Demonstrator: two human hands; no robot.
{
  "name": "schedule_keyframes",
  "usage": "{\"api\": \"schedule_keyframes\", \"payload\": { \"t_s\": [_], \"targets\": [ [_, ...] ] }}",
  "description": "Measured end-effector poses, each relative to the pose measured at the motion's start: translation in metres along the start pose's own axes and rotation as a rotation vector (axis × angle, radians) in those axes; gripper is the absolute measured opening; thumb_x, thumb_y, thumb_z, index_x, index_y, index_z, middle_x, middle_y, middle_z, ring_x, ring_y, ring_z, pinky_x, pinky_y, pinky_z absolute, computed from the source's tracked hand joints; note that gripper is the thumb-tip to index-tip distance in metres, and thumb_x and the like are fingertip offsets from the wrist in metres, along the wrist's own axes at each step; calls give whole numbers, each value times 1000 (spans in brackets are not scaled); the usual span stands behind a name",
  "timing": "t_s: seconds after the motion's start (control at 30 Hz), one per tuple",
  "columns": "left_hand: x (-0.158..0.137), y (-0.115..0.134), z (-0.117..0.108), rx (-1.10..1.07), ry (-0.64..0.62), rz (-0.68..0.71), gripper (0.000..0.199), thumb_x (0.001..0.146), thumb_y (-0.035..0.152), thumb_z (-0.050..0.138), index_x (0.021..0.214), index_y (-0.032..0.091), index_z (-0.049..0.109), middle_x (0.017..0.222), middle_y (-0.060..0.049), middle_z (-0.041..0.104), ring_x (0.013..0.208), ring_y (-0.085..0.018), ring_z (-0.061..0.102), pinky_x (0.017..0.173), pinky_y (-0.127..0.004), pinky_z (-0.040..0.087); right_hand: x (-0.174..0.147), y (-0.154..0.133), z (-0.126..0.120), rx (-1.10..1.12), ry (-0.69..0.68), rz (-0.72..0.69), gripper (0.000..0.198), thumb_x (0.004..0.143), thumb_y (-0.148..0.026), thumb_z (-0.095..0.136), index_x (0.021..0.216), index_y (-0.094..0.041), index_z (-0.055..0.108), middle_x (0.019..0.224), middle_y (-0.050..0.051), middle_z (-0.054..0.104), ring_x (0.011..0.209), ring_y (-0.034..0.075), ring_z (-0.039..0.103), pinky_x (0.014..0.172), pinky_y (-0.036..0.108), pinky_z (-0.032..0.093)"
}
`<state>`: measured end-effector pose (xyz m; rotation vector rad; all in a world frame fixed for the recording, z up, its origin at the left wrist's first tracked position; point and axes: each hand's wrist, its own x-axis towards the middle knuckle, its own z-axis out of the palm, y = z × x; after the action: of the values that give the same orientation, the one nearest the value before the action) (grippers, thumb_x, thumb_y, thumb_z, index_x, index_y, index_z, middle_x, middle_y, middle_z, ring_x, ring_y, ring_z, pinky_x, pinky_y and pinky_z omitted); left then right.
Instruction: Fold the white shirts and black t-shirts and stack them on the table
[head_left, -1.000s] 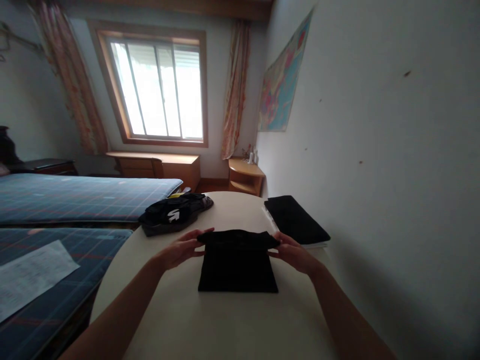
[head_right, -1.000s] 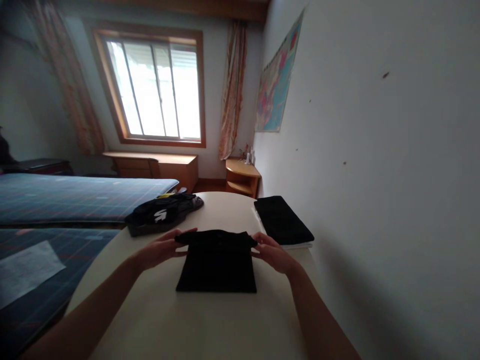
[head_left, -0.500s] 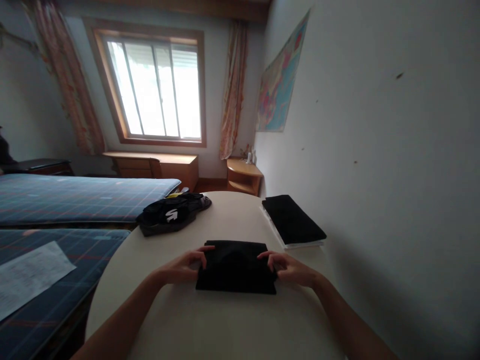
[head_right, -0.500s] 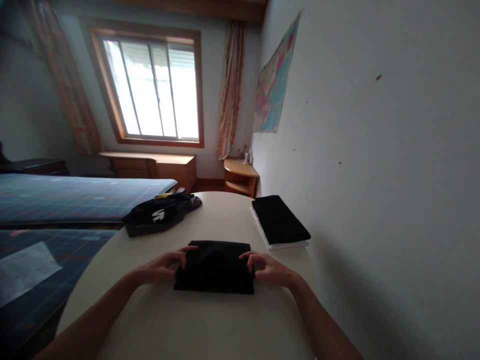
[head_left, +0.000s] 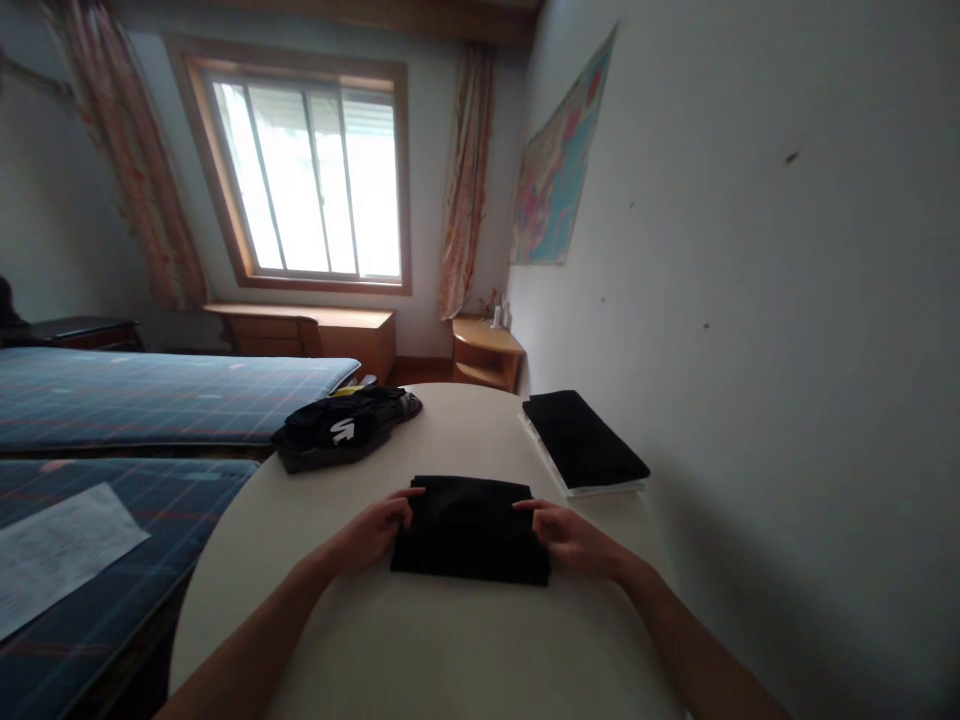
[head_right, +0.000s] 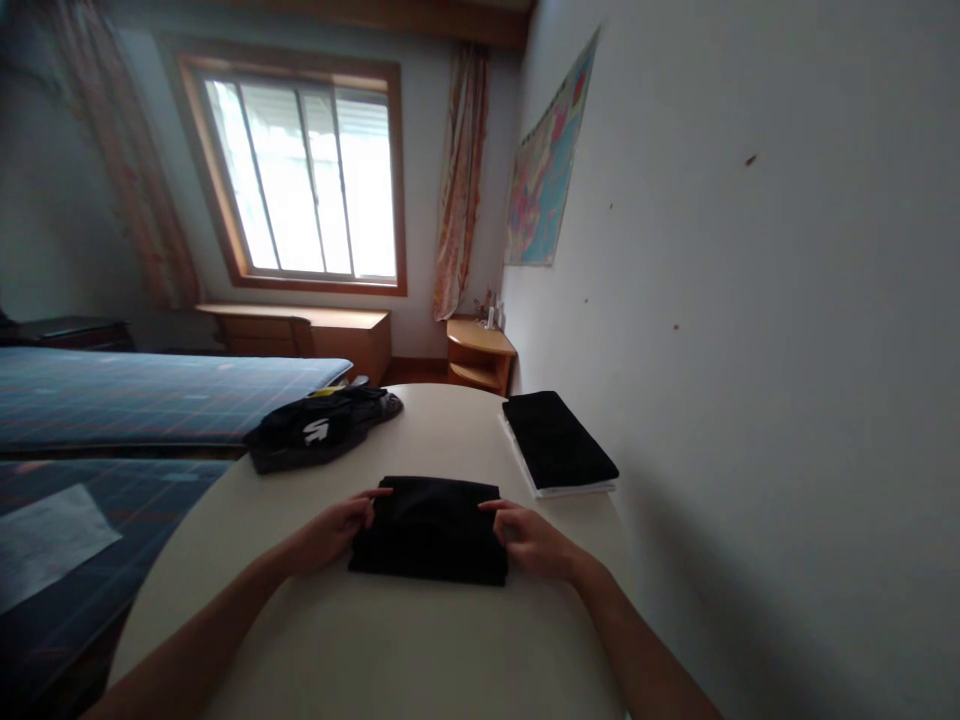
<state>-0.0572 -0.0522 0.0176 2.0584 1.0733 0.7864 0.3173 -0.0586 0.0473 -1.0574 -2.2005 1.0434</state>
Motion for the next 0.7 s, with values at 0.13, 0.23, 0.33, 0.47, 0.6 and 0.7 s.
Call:
{"api": "schedule_keyframes", "payload": {
  "t_s": [0.13, 0.23, 0.33, 0.47, 0.6, 0.7],
  "targets": [
    [3, 0, 2, 74, 68, 26, 22, 83, 13, 38, 72, 21, 55, 137, -6, 57, 135, -26, 43, 112, -45, 34, 5, -8, 8, -138, 143, 56, 18, 88, -21, 43, 95, -21, 59, 128, 10, 63, 128, 26, 50, 110, 48, 33],
    [5, 11, 8, 195, 191, 99, 24, 91, 19, 39, 86, 22, 62, 138, -6, 56, 143, -27, 30, 115, -49, 29, 9, -27, 22, -314, 207, 20, 34, 96, -34, 41, 124, -23, 56, 142, 6, 53, 145, 25, 27, 117, 49, 21],
    [5, 26, 15, 346, 174, 212, 32, 94, 24, 45, 123, 24, 59, 151, -5, 42, 146, -26, 22, 117, -49, 28, 13, -47, 38, -477, 109, -74, 55, 95, -45, 47, 147, -29, 39, 157, 1, 32, 149, 26, 8, 120, 51, 11],
    [-2, 34, 17, 483, -31, 282, 44, 89, 26, 57, 132, 34, 57, 156, -1, 33, 146, -29, 23, 116, -50, 29, 13, -55, 55, -559, -36, -178, 56, 93, -41, 51, 147, -30, 40, 156, 1, 34, 149, 28, 12, 120, 53, 12],
    [-7, 34, 13, 507, -77, 291, 38, 80, 24, 67, 116, 37, 69, 148, 1, 45, 139, -30, 36, 112, -48, 35, 9, -53, 61, -537, -76, -226, 46, 87, -30, 58, 133, -26, 59, 142, 4, 54, 143, 28, 31, 117, 48, 26],
    [-6, 40, 13, 488, -73, 335, 27, 78, 27, 70, 104, 34, 74, 134, 0, 58, 128, -28, 48, 111, -45, 36, 12, -60, 59, -478, -80, -181, 37, 87, -36, 61, 121, -25, 67, 133, 6, 62, 134, 28, 46, 111, 44, 35]
  ]
}}
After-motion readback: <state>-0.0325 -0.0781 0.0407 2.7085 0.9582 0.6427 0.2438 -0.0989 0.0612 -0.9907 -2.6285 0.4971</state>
